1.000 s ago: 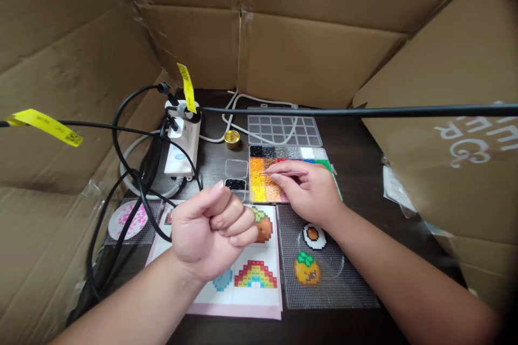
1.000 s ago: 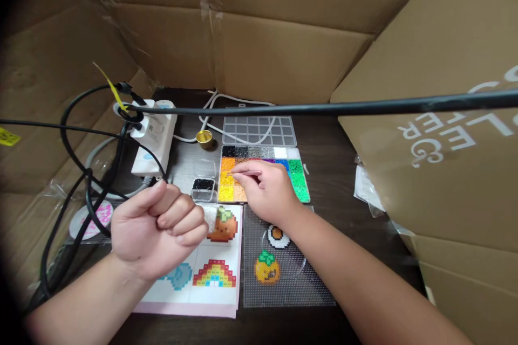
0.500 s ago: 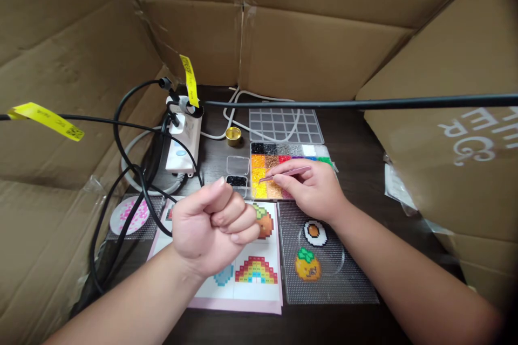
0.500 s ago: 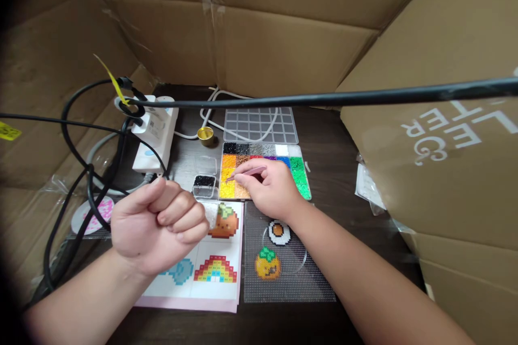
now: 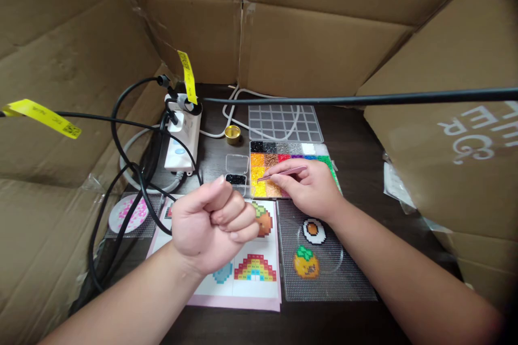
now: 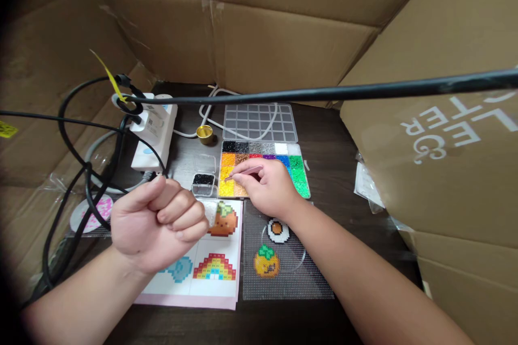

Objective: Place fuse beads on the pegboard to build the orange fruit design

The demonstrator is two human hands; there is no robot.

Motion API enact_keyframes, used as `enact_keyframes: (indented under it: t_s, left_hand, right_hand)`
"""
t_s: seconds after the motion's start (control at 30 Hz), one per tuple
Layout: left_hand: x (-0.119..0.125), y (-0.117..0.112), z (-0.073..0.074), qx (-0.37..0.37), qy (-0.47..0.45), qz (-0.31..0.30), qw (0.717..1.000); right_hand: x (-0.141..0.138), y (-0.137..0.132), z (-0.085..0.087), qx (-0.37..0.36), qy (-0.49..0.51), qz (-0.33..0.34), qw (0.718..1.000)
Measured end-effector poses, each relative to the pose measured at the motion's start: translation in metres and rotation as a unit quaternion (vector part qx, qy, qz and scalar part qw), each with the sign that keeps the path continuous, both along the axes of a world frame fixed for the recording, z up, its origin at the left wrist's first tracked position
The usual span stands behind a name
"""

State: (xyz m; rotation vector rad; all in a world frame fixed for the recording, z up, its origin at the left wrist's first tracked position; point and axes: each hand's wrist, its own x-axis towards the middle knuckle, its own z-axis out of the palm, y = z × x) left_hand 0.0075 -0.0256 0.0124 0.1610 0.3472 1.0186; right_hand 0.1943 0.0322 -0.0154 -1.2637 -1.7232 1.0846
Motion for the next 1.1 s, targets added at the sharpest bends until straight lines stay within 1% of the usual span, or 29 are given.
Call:
enact_keyframes:
  t_s: [0.2,0.37,0.47,0.6,0.7,0.77,0.83,0.97,1.03,1.1]
  left_hand:
    - [0.001,0.0,0.0,0.002,0.002,0.001,1.0]
    - [0.001,0.002,0.0,0.001,0.003,0.004,1.0]
    - [0.0,0.001,0.002,0.008,0.006,0.004,1.0]
    - [0.0,0.001,0.003,0.026,0.024,0.013,0.999]
    - [0.0,0.001,0.003,0.036,0.042,0.031,0.998]
    - [0.0,0.001,0.003,0.033,0.054,0.039,0.997]
    - [0.0,0.001,0.004,0.026,0.061,0.041,0.997]
    - [-0.002,0.001,0.005,0.034,0.068,0.045,0.996]
    - [-0.002,0.001,0.005,0.05,0.077,0.042,0.995]
    - [-0.001,0.001,0.004,0.066,0.088,0.036,0.993]
  right_hand:
    - [0.0,0.0,0.0,-0.002,0.02,-0.002,1.0]
    - [0.001,-0.001,0.009,0.006,0.02,-0.028,0.999]
    - [0.004,-0.003,0.021,0.032,0.031,-0.053,0.998]
    - [0.016,-0.015,0.048,0.107,0.043,-0.093,0.989]
    - [0.032,-0.037,0.067,0.149,0.047,-0.123,0.98]
    - [0.045,-0.058,0.071,0.168,0.054,-0.146,0.973]
    - [0.057,-0.082,0.065,0.17,0.058,-0.172,0.969]
    - [0.078,-0.129,0.034,0.114,0.062,-0.207,0.97]
    - [0.084,-0.146,0.018,0.083,0.045,-0.216,0.972]
    - [0.085,-0.157,0.007,0.058,0.026,-0.219,0.974]
